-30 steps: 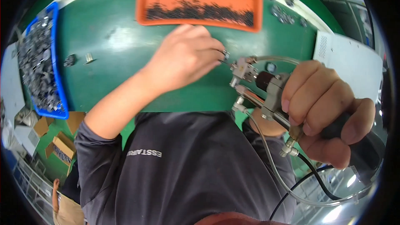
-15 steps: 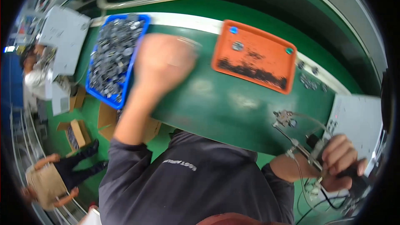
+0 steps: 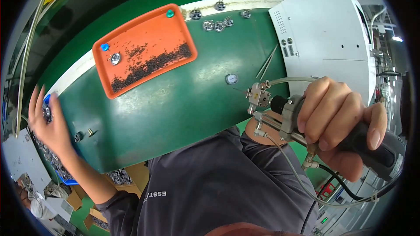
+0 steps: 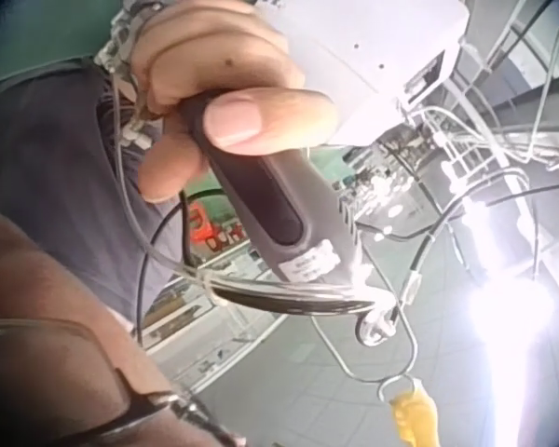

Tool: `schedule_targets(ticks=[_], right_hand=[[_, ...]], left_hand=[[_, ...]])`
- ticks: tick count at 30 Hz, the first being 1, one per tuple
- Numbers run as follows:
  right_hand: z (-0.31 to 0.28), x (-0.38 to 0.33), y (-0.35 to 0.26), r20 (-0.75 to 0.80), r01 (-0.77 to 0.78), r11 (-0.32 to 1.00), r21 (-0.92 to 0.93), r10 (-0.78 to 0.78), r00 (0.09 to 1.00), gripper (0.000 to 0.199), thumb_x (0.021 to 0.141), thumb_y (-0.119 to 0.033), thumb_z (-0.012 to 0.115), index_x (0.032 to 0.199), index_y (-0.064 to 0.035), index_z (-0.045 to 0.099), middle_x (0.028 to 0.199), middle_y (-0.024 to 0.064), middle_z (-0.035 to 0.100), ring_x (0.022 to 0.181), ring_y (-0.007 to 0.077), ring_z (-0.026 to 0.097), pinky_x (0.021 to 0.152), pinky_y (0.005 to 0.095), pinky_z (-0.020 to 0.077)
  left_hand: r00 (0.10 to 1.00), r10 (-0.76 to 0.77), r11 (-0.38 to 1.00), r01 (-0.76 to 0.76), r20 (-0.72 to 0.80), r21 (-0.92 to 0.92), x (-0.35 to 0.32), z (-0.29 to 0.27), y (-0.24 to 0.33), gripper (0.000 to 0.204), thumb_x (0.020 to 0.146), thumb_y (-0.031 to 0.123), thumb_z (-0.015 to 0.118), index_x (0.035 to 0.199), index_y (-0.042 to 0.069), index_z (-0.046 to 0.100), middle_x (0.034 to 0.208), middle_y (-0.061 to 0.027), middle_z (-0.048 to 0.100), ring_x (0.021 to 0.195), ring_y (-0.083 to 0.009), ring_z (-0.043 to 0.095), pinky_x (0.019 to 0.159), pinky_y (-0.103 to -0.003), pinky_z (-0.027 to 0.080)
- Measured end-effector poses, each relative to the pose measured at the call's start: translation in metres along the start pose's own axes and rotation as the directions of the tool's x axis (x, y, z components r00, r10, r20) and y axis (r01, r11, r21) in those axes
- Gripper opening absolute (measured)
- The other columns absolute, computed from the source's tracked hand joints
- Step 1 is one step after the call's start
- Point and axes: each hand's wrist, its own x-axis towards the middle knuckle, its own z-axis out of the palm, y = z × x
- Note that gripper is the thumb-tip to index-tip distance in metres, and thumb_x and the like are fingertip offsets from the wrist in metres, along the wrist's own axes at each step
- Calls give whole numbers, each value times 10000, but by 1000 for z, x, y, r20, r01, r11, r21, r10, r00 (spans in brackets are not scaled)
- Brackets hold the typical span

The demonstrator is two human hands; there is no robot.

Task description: The person attaches small black components to circular metal parts using a specialized manual press tool.

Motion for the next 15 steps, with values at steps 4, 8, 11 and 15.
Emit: schedule_targets(ticks=[4, 8, 11, 15], right_hand=[[-6, -22, -10, -53, -17, 999, -50, 14, 999, 470, 959, -407, 763, 1307, -165, 559, 683, -9, 632, 503, 101, 609, 485, 245, 511], [-3, -34, -17, -104, 45, 999, -25, -47, 993, 453, 969, -392, 756, 1295, -151, 554, 681, -6, 630, 498, 106, 606, 481, 243, 509], [-7, -43, -23, -116, 51, 997, -49, -57, 992, 439, 974, -377, 752, 1283, -143, 547, 683, -6, 629, 496, 108, 606, 484, 242, 513], [-13, -49, -28, -102, 3, 999, -54, -8, 995, 450, 962, -399, 763, 1276, -162, 546, 685, -10, 628, 507, 108, 617, 495, 242, 519]], left_hand=[[865, 445, 782, -248, 234, -572, 53, 79, 186, 690, 804, 318, 854, 1404, 73, 614, 1457, -177, 586, 1388, -366, 513, 1146, -471, 417], [764, 580, 754, -372, 282, -542, 65, 171, 266, 980, 743, 598, 808, 1549, 156, 470, 1537, -171, 492, 1424, -368, 454, 1139, -517, 396], [701, 581, 794, -375, 414, -479, 78, 190, 300, 997, 740, 683, 765, 1540, 156, 486, 1480, -158, 525, 1390, -349, 471, 1107, -522, 410], [708, 531, 835, -343, 466, -430, 71, 198, 313, 944, 752, 734, 720, 1474, 146, 564, 1386, -130, 558, 1312, -316, 510, 1045, -508, 443]])
